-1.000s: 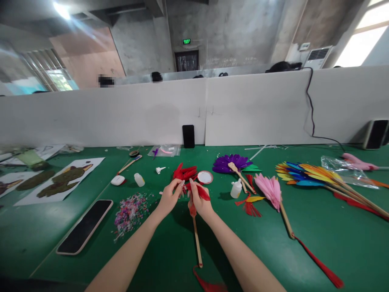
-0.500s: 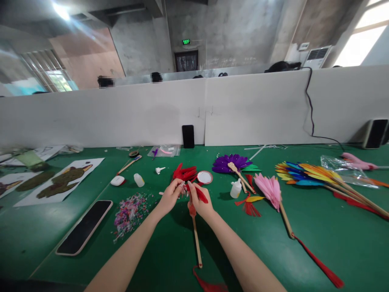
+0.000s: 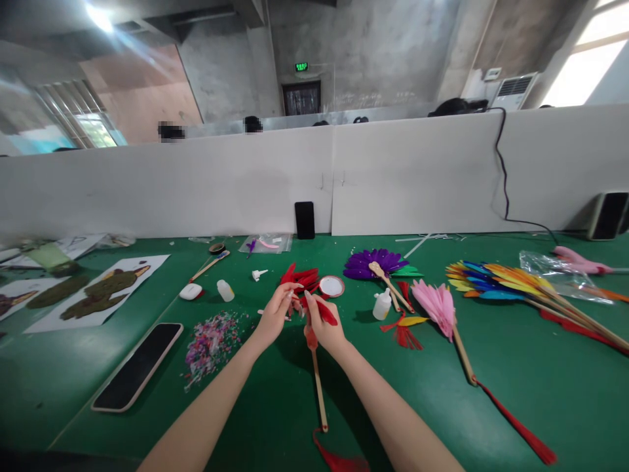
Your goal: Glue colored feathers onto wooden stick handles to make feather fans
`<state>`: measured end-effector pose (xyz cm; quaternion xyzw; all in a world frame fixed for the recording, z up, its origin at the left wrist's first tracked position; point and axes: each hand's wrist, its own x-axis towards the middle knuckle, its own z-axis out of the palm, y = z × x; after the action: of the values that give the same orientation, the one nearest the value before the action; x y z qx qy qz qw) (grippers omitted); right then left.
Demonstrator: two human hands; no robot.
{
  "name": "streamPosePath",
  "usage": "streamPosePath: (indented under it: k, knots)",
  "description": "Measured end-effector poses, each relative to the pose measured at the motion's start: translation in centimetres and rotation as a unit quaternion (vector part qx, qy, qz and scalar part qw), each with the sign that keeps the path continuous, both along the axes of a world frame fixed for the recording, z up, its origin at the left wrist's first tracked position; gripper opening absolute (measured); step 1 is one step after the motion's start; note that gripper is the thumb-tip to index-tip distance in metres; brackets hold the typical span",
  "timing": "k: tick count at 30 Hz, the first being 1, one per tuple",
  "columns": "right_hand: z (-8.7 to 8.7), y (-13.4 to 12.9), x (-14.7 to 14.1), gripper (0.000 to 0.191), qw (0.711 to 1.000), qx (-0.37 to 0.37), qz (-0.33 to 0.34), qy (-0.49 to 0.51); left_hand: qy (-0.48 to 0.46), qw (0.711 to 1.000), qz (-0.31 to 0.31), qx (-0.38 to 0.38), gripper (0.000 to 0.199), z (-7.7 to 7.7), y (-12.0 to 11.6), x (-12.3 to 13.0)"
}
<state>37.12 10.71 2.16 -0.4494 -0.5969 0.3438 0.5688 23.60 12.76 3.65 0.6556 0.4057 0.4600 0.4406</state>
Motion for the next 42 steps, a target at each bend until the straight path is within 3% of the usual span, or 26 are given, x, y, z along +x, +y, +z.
streamPosePath:
  k: [13,23,31,36,42]
  knots:
    - [0.4,-0.3,-0.2,0.041,1.0,-0.012,0.018,0.014,-0.028,0.999,0.011,-0.014,0.028,-0.6,0.2,0.1]
    - [0.2,0.0,-0.1,0.043,1.0,-0.016,0.005,0.02,-0.052,0.998,-0.011,-0.038,0.028,0.0,0.1,-0.2]
    - [0.7,-0.3,0.0,0.042,1.0,-0.016,0.018,-0.01,-0.058,0.994,0.005,-0.091,0.04,0.8,0.0,-0.2]
    - [1.9,-1.5,0.6,0.043,0.999,-0.015,0.002,-0.032,-0.074,0.989,0.015,-0.129,0.039,1.7,-0.3,0.3]
    - [3.2,-4.4,1.3,0.039,0.995,-0.007,0.02,-0.099,-0.085,0.985,0.027,-0.146,0.039,2.2,-2.7,0.8]
